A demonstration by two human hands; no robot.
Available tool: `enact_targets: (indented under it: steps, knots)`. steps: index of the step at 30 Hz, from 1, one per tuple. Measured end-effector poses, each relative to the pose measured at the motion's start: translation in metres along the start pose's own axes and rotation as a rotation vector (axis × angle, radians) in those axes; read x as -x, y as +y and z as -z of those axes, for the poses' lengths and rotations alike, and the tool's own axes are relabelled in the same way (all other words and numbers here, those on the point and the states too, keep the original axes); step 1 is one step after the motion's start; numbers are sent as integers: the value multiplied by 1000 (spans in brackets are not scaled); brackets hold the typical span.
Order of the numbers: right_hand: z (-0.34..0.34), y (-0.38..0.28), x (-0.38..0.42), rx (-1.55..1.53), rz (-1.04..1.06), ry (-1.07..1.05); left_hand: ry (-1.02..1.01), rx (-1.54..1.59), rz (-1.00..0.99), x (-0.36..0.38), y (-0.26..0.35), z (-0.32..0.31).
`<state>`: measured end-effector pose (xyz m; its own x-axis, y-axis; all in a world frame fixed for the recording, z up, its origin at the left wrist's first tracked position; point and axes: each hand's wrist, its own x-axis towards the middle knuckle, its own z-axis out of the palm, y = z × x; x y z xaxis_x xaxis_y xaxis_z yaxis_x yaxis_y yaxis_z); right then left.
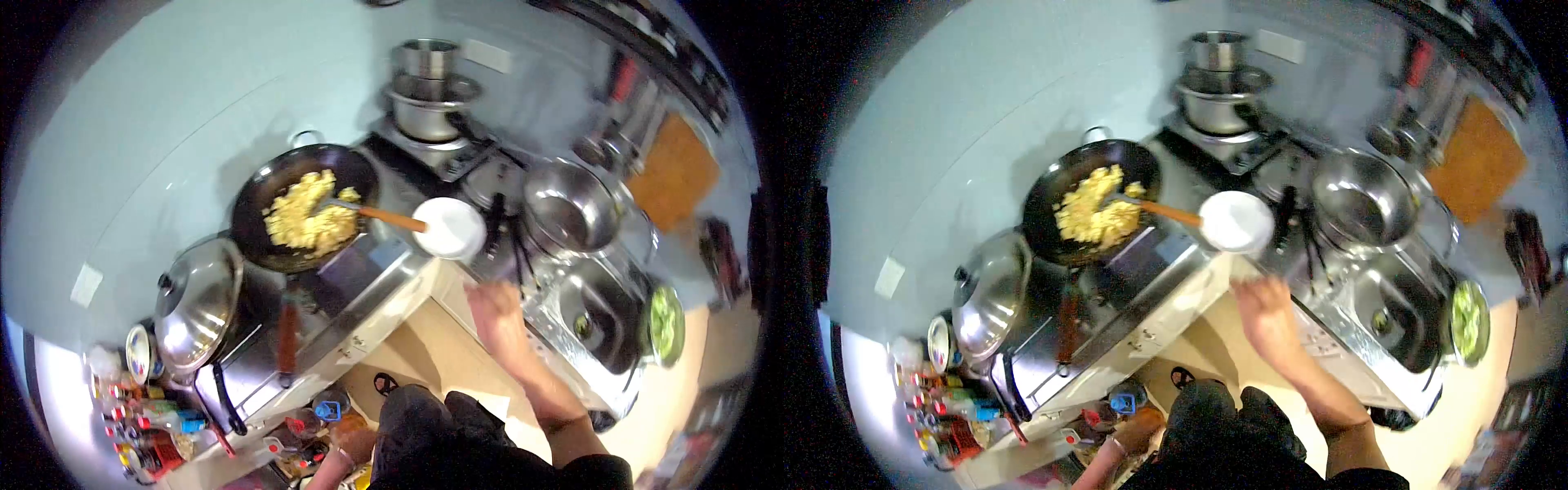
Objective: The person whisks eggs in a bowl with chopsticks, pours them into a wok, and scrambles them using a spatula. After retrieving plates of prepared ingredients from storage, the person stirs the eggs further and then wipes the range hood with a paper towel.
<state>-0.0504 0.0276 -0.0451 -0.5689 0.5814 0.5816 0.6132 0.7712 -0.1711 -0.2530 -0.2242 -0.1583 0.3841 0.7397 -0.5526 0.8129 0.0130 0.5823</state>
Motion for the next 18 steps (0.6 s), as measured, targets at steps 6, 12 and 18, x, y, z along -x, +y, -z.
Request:
enact_targets:
  steps: [6, 12, 18]
  knots:
    - [73, 3, 273, -151, -616, -244, 509, 113, -404, -106, 143, -11]
    - [229, -1, 480, -158, -1325, -248, 39, 64, -724, -160, 360, -134]
    - [359, -5, 613, -138, -1886, -47, -321, -102, -1081, -197, 537, -227]
